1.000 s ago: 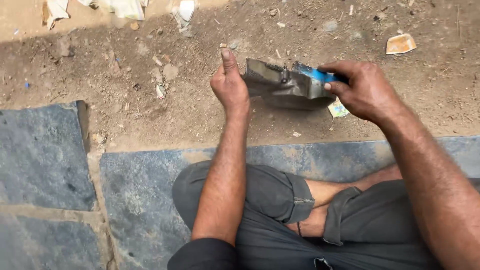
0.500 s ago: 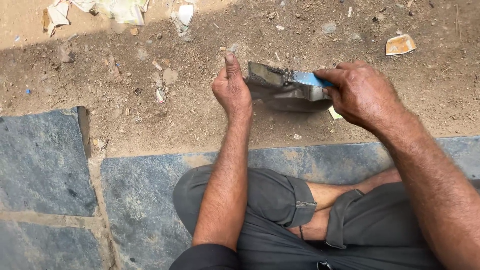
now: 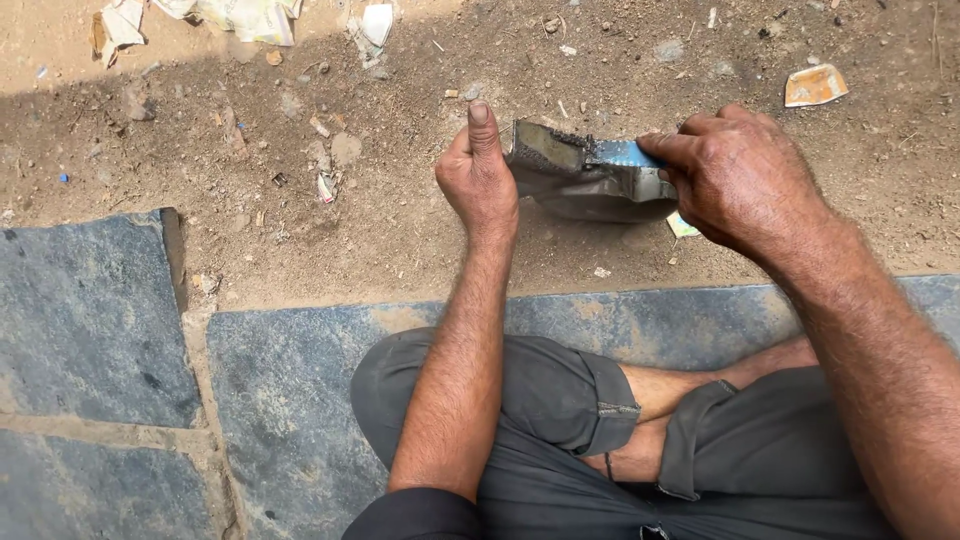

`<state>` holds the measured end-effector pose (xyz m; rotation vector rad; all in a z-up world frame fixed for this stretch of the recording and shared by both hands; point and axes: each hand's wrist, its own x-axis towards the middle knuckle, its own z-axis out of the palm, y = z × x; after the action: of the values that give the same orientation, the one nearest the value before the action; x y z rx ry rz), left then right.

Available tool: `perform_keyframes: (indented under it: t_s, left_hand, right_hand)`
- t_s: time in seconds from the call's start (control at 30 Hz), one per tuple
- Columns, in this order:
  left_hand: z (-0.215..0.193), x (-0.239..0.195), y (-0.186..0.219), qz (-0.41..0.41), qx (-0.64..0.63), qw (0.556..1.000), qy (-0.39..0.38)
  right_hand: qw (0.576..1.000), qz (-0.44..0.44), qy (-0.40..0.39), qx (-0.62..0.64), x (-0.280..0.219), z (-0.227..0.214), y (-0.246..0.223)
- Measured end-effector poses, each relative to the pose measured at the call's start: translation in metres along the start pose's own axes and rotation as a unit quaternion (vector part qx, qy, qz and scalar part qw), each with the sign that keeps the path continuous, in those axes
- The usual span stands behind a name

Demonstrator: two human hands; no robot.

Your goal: Cleaning a motorcycle engine cover using a small hand scraper.

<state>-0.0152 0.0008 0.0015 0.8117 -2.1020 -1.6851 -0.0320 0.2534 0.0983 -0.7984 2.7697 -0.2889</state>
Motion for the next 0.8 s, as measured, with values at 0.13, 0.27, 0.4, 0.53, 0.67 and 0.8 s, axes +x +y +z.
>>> perform_keyframes:
  t_s: [0.13, 0.27, 0.4, 0.53, 0.67, 0.8]
  left_hand:
    - [0.000, -0.002, -0.002, 0.019, 0.019, 1.000, -0.001]
    - [-0.001, -0.002, -0.002, 0.026, 0.019, 0.999, 0.006]
    - [-0.001, -0.002, -0.003, 0.020, 0.027, 0.999, 0.014]
    - [-0.001, -0.004, -0.002, 0.031, 0.034, 0.999, 0.020]
    - [-0.001, -0.005, 0.000, 0.037, 0.040, 0.998, 0.018]
    - [-0.002, -0.004, -0.002, 0.025, 0.060, 0.998, 0.026]
  right_hand:
    - [1.000, 0.005, -0.009, 0.004, 0.000, 0.006, 0.001]
    - [0.996, 0.002, 0.022, 0.091, -0.001, 0.025, 0.008]
    - [0.992, -0.004, 0.034, 0.121, 0.000, 0.035, 0.012]
    - [0.990, -0.002, 0.035, 0.139, -0.001, 0.044, 0.016]
    - [0.990, -0.012, 0.035, 0.137, 0.001, 0.039, 0.016]
    - [0.994, -0.030, 0.038, 0.099, 0.001, 0.032, 0.015]
